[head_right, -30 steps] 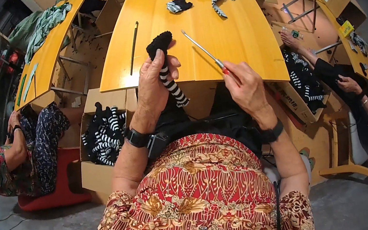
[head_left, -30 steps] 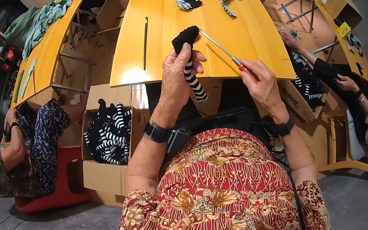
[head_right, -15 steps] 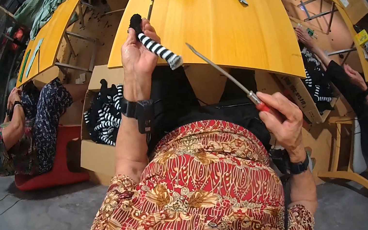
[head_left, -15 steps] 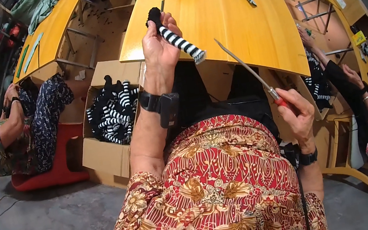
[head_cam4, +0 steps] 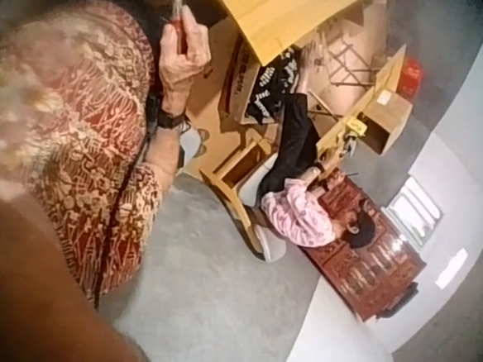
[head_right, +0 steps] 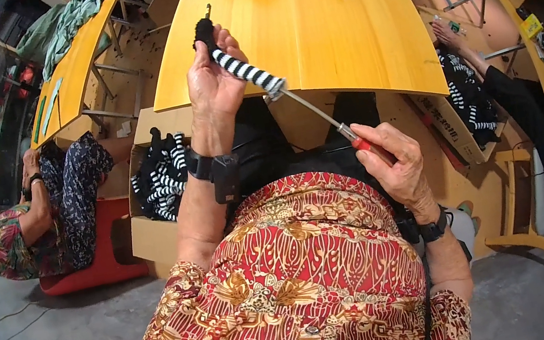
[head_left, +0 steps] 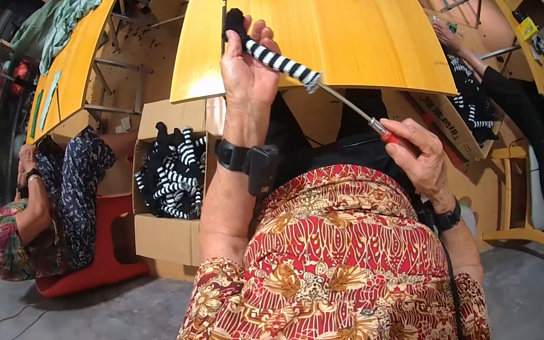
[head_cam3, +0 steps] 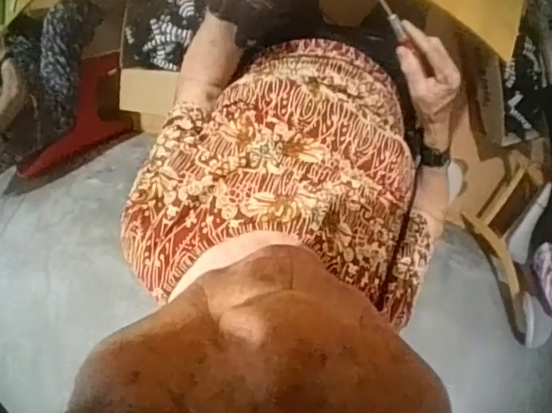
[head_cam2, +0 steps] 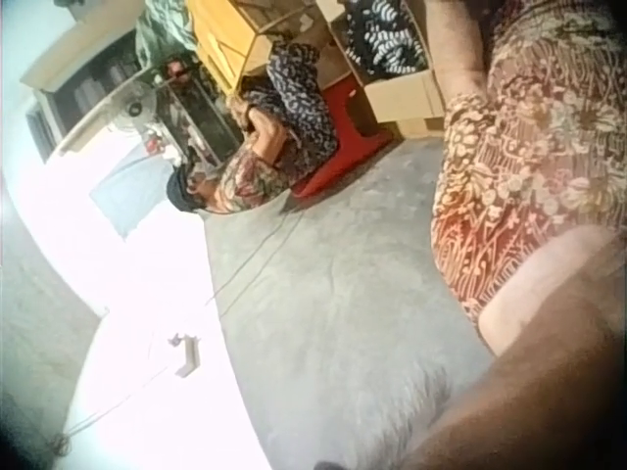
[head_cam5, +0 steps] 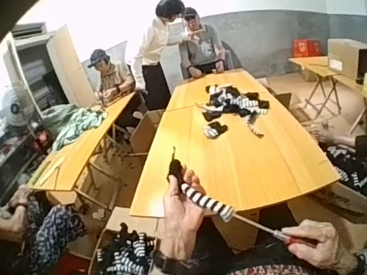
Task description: Wrapping and securing striped fabric onto small circular components using a screwdriver.
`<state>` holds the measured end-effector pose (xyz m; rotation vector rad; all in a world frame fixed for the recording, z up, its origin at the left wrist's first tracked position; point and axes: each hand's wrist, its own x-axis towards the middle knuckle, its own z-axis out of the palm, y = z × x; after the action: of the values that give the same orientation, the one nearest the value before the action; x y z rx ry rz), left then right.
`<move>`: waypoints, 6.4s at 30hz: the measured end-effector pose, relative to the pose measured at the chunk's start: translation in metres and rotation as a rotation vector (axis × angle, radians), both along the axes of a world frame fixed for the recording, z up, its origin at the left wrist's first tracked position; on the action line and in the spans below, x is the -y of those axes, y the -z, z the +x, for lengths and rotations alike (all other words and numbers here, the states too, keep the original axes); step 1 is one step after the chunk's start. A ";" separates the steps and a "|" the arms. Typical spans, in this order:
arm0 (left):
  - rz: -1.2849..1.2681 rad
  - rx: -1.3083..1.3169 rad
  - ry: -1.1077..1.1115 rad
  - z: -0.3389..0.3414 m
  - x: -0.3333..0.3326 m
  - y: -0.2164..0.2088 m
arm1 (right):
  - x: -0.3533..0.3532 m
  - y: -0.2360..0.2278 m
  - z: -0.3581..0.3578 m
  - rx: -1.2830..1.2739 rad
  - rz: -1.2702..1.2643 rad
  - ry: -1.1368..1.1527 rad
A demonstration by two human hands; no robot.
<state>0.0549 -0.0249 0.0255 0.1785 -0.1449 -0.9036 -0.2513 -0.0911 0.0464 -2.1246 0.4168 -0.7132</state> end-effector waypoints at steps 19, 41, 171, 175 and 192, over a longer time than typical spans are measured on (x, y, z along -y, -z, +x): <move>0.065 0.172 -0.063 -0.030 0.014 -0.033 | -0.001 -0.009 0.030 0.184 -0.280 0.031; 0.209 0.417 0.167 -0.068 0.008 -0.025 | 0.005 -0.027 0.046 0.104 -0.139 -0.007; 0.330 0.950 0.082 -0.045 -0.026 -0.022 | 0.010 0.014 -0.001 0.300 1.047 -0.233; 0.361 1.003 0.072 -0.042 -0.029 -0.023 | 0.008 0.008 0.002 0.265 1.066 -0.222; 0.368 1.039 0.060 -0.023 -0.033 -0.026 | 0.010 0.002 0.004 0.215 1.184 -0.304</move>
<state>0.0318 0.0085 0.0516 0.9856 -0.9506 -0.8162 -0.2471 -0.1012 0.0448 -0.9469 0.2729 -0.3451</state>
